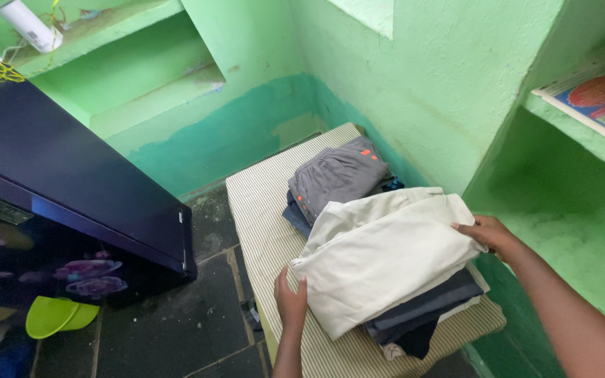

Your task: The person repeatedly picks folded garments from a wall shelf and places them onto a striped mat on the floor, stacking them into two piles. Items handled include jeans, trousers, and shirts of various colors.

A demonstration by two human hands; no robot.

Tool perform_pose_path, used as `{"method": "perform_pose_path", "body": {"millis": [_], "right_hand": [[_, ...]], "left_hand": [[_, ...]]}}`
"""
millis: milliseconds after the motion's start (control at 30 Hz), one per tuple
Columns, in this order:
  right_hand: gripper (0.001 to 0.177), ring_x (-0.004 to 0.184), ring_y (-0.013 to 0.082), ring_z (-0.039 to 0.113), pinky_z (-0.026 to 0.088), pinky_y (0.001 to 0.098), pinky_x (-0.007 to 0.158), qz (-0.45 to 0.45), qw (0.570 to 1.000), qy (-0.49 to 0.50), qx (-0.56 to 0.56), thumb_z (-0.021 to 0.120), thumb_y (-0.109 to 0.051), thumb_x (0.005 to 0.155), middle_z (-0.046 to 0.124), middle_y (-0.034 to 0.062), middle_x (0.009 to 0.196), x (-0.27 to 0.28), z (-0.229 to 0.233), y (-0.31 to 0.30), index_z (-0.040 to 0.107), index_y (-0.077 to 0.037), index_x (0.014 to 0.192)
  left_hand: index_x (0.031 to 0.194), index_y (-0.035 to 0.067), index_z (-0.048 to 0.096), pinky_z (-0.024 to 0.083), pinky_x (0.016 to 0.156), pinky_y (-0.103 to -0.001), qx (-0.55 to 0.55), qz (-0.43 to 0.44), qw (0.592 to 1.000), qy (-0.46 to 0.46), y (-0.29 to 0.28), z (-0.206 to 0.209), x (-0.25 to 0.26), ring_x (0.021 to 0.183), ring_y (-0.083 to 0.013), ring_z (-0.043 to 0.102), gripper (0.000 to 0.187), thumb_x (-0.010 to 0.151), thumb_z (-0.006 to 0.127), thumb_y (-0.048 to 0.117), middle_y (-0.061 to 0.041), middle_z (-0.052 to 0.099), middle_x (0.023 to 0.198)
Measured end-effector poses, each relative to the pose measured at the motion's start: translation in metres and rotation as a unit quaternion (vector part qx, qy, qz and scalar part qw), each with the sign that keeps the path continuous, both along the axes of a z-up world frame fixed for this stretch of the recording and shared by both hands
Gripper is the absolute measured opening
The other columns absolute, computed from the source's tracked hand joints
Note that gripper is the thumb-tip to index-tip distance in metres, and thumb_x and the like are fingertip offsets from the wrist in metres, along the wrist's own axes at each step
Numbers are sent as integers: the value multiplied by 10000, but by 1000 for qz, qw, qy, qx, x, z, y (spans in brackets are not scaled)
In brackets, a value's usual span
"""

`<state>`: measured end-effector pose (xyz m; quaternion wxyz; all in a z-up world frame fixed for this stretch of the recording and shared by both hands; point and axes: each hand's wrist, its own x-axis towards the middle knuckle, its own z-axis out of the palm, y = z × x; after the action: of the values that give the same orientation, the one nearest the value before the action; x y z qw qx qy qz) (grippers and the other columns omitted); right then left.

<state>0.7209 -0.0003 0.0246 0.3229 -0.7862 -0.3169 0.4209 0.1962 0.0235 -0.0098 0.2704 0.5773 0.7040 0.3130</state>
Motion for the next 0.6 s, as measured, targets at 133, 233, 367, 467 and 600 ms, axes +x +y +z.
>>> {"method": "perform_pose_path", "body": {"millis": [133, 233, 367, 467, 600], "right_hand": [[604, 997, 285, 746, 600, 393, 841, -52, 981, 179, 52, 851, -277, 797, 759, 219, 1165, 0, 17, -3, 670, 66, 1261], [625, 1007, 271, 730, 601, 423, 857, -63, 966, 252, -2, 839, -217, 750, 747, 178, 1184, -4, 34, -1, 649, 9, 1301], [622, 1033, 251, 744, 598, 421, 866, 33, 989, 141, 9, 843, -183, 717, 767, 126, 1183, 2, 50, 3, 654, -63, 1297], [578, 992, 315, 761, 584, 461, 845, 93, 996, -1, 0, 817, -242, 758, 797, 171, 1137, 4, 52, 3, 702, -63, 1296], [544, 1010, 323, 774, 600, 438, 899, 118, 971, -190, 79, 807, -289, 782, 796, 172, 1122, -13, 51, -5, 708, -88, 1277]], "left_hand": [[1436, 123, 562, 444, 1140, -456, 154, -238, 956, 74, 42, 45, 42, 1349, -322, 548, 643, 892, 715, 429, -108, 617, 1415], [1501, 124, 495, 394, 1055, -515, 80, -278, 950, 120, 58, 76, 70, 1296, -339, 526, 847, 801, 789, 500, -146, 597, 1363], [1405, 131, 548, 395, 1023, -509, -48, -282, 944, 166, 72, 89, 62, 1236, -297, 612, 886, 703, 815, 601, -115, 648, 1310], [1295, 72, 625, 516, 1003, -422, -105, -298, 940, 133, 78, 73, 29, 1151, -294, 699, 845, 679, 807, 622, -123, 713, 1212], [1393, 140, 608, 511, 1012, -388, -154, -355, 917, 94, 74, 43, -3, 1190, -304, 657, 819, 724, 801, 571, -140, 679, 1298]]}}
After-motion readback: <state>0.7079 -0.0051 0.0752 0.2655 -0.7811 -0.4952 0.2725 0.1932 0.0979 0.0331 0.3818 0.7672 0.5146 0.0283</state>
